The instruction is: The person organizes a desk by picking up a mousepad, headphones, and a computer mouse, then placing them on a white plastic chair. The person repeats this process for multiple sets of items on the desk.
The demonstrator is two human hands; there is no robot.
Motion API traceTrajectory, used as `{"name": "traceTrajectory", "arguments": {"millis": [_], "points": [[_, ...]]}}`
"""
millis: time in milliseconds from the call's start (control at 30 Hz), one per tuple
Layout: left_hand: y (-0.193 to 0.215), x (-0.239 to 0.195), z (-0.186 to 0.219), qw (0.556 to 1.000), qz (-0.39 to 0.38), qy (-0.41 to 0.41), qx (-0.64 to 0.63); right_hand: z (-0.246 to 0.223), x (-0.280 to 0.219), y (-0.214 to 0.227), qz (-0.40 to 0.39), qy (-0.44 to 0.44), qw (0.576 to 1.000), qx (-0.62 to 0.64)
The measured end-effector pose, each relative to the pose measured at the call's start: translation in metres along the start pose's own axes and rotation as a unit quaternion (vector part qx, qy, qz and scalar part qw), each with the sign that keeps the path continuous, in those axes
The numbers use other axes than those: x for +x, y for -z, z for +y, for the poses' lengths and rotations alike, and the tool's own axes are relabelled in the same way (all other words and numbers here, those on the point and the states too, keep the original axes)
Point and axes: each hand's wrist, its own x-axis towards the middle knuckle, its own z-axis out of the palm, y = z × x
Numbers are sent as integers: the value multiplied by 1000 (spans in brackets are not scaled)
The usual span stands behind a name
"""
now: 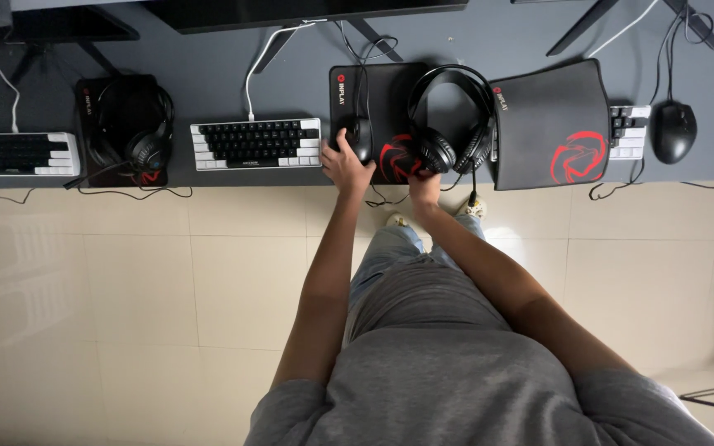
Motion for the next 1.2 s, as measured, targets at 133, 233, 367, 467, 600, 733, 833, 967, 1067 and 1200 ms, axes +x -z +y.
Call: {"name": "traceTrajectory", "arguments": {"millis": [133,233,367,467,600,733,833,967,1067,1200], "points": [[-17,11,-15,1000,-19,-16,-4,-20,-11,8,13,22,1000,17],[-14,13,-9,1000,-18,-7,-13,-52,-29,24,-47,-128,985,102],[-9,15,-3,998,-42,18,-40,-71,-48,29,-147,-129,977,89],[-18,20,-7,997,-47,26,-59,-79,-59,24,-173,-115,974,94],[-15,25,-6,994,-27,12,-106,-85,-47,12,-122,240,963,-31],[-11,28,-7,993,-69,30,-90,-112,-29,-9,-159,321,934,-13],[-15,29,-18,985,-35,4,-168,-123,-19,-30,-145,305,941,8],[-42,39,-45,951,17,-20,-308,-138,-26,-41,-175,249,949,-82],[-64,49,-62,946,45,-19,-320,-141,-31,-44,-140,275,943,-129],[-37,41,-45,948,71,-78,-300,-144,-29,-41,-97,313,937,-120]]}}
